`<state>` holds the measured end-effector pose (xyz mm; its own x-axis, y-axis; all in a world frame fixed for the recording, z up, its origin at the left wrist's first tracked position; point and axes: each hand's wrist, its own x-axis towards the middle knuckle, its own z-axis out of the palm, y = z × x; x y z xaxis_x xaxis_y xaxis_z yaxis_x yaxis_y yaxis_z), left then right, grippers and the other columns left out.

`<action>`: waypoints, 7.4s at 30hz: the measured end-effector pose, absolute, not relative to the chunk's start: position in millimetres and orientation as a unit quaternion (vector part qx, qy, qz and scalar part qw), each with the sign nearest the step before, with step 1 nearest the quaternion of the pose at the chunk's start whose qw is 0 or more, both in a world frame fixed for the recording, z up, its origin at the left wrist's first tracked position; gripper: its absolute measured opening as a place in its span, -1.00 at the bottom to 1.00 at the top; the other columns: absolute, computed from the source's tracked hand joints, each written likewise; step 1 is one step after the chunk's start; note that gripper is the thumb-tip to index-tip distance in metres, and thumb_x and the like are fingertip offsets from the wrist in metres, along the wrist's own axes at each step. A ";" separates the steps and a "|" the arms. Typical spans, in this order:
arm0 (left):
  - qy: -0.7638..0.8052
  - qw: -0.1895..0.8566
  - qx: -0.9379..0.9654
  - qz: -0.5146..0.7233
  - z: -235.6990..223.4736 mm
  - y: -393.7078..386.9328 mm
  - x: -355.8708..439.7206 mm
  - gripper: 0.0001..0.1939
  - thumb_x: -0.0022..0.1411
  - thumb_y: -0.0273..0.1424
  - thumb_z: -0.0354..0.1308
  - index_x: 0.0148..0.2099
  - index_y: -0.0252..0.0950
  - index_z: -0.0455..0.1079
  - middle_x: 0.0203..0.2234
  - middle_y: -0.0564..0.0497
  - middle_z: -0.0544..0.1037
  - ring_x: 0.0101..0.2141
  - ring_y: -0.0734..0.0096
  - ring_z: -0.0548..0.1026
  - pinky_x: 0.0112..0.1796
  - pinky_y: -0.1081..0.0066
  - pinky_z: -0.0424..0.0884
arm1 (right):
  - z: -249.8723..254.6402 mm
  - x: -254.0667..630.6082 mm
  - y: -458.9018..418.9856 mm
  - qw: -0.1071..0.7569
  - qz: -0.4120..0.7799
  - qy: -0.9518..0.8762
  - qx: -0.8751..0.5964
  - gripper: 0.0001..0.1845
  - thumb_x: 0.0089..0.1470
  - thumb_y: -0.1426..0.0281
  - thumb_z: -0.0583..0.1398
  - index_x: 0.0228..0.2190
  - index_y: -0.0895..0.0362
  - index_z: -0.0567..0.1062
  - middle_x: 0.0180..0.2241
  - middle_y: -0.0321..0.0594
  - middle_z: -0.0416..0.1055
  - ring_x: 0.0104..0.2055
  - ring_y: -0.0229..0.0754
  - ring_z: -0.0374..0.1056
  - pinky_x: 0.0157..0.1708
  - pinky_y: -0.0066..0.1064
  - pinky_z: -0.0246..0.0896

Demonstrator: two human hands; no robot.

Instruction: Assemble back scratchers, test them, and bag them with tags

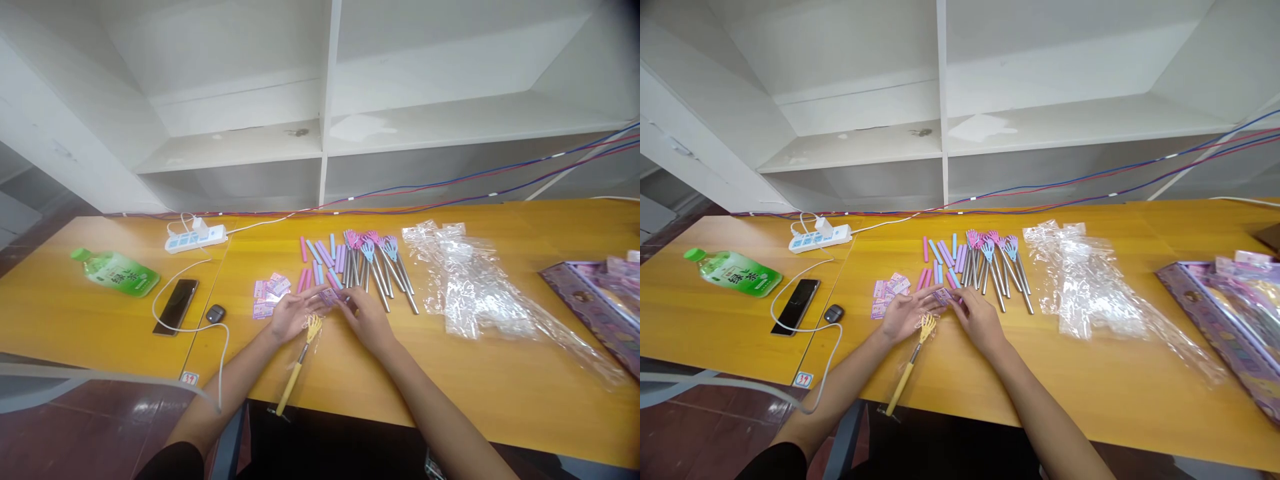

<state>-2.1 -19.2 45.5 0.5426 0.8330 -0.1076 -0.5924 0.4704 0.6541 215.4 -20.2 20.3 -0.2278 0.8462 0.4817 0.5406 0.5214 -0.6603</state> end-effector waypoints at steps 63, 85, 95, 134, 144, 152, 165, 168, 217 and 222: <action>0.351 0.722 0.377 0.460 37.5 -19.8 5.8 -0.68 0.21 -0.40 0.29 -0.02 -0.40 0.67 -0.03 -0.25 0.69 0.11 -0.02 0.54 0.21 0.12 0.26 | 25.2 218.4 -19.9 0.403 0.267 -0.787 -0.384 -0.84 0.40 0.38 0.14 -0.18 0.03 0.55 -0.18 -0.13 0.55 -0.12 -0.04 0.48 -0.13 -0.17 0.42; 0.240 0.798 0.303 0.461 51.8 -19.4 -0.5 -0.44 0.25 -0.27 0.04 0.19 -0.43 0.53 0.27 -0.26 0.47 0.33 -0.12 0.26 0.21 0.06 0.26 | 29.7 208.5 -32.5 0.324 0.319 -0.777 -0.436 -0.56 0.34 0.43 0.06 0.20 0.03 0.39 -0.34 -0.24 0.47 -0.42 -0.16 0.35 -0.35 -0.33 0.26; 0.256 0.793 0.317 0.453 53.3 -21.1 1.6 -0.47 0.25 -0.27 0.06 0.17 -0.38 0.55 0.29 -0.23 0.45 0.37 -0.12 0.22 0.23 0.01 0.26 | 27.6 211.9 -29.3 0.364 0.341 -0.740 -0.451 -0.74 0.40 0.29 0.07 0.02 0.04 0.46 -0.47 -0.34 0.33 -0.49 -0.20 0.23 -0.42 -0.36 0.15; 0.431 0.665 0.427 0.435 20.4 -23.1 6.0 -0.58 0.15 -0.13 0.45 -0.10 -0.36 0.61 -0.26 -0.10 0.68 -0.28 0.25 0.59 -0.17 0.34 0.43 | 26.2 217.0 -23.9 0.418 0.211 -0.795 -0.385 -0.70 0.43 0.34 0.09 -0.01 0.01 0.60 -0.28 -0.13 0.46 -0.27 -0.11 0.42 -0.28 -0.26 0.37; 0.413 0.669 0.416 0.457 26.4 -24.9 7.2 -0.65 0.19 -0.14 0.42 -0.20 -0.34 0.54 -0.41 0.00 0.61 -0.39 0.36 0.53 -0.29 0.40 0.41 | 33.2 220.5 -27.8 0.380 0.224 -0.827 -0.347 -0.65 0.33 0.43 0.10 0.01 -0.03 0.59 -0.23 -0.13 0.48 -0.26 -0.11 0.42 -0.29 -0.26 0.36; 0.430 0.622 0.471 0.454 31.4 -24.3 4.2 -0.66 0.27 -0.15 0.35 -0.10 -0.31 0.50 -0.32 -0.04 0.64 -0.32 0.31 0.57 -0.25 0.40 0.41 | 30.7 210.3 -30.6 0.404 0.354 -0.710 -0.455 -0.79 0.41 0.22 0.07 -0.18 0.05 0.43 -0.37 -0.22 0.42 -0.40 -0.16 0.32 -0.38 -0.31 0.27; 0.441 0.529 0.558 0.463 35.4 -27.1 3.6 -0.74 0.37 -0.14 0.23 -0.09 -0.23 0.50 -0.17 -0.05 0.60 -0.14 0.23 0.56 -0.07 0.34 0.40 | 35.9 200.7 -33.1 0.347 0.440 -0.707 -0.431 -0.66 0.39 0.06 0.11 -0.28 0.06 0.38 -0.48 -0.32 0.36 -0.45 -0.19 0.28 -0.46 -0.38 0.16; 0.441 0.532 0.562 0.455 31.8 -25.9 3.1 -0.73 0.39 -0.13 0.20 -0.12 -0.23 0.46 -0.24 0.00 0.56 -0.22 0.29 0.52 -0.15 0.38 0.37 | 35.0 200.8 -32.8 0.344 0.433 -0.710 -0.435 -0.66 0.39 0.07 0.10 -0.31 0.05 0.35 -0.47 -0.32 0.35 -0.45 -0.19 0.26 -0.45 -0.38 0.16; 0.522 0.432 0.490 0.549 30.4 -18.9 -5.9 -0.85 0.44 -0.25 0.09 -0.10 -0.17 0.21 -0.51 0.20 0.31 -0.53 0.49 0.28 -0.45 0.49 0.18 | 64.4 193.6 -55.9 0.212 0.438 -0.718 -0.498 -0.70 0.31 0.07 0.19 -0.23 0.04 0.44 -0.35 -0.26 0.53 -0.32 -0.10 0.44 -0.31 -0.36 0.23; 0.477 0.503 0.453 0.560 34.1 -21.9 -5.1 -0.89 0.35 -0.34 0.06 -0.09 -0.15 0.20 -0.59 0.22 0.39 -0.57 0.43 0.40 -0.43 0.45 0.33 | 60.7 194.6 -90.4 0.201 0.412 -0.704 -0.543 -0.85 0.26 0.25 0.21 -0.17 0.04 0.43 -0.32 -0.25 0.54 -0.28 -0.10 0.48 -0.28 -0.37 0.24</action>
<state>-5.1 -21.9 34.1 -0.0826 0.9962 0.0278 -0.1316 -0.0385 0.9906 194.6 -90.4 60.7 -0.3295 0.9299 -0.1633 0.5983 0.0718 -0.7981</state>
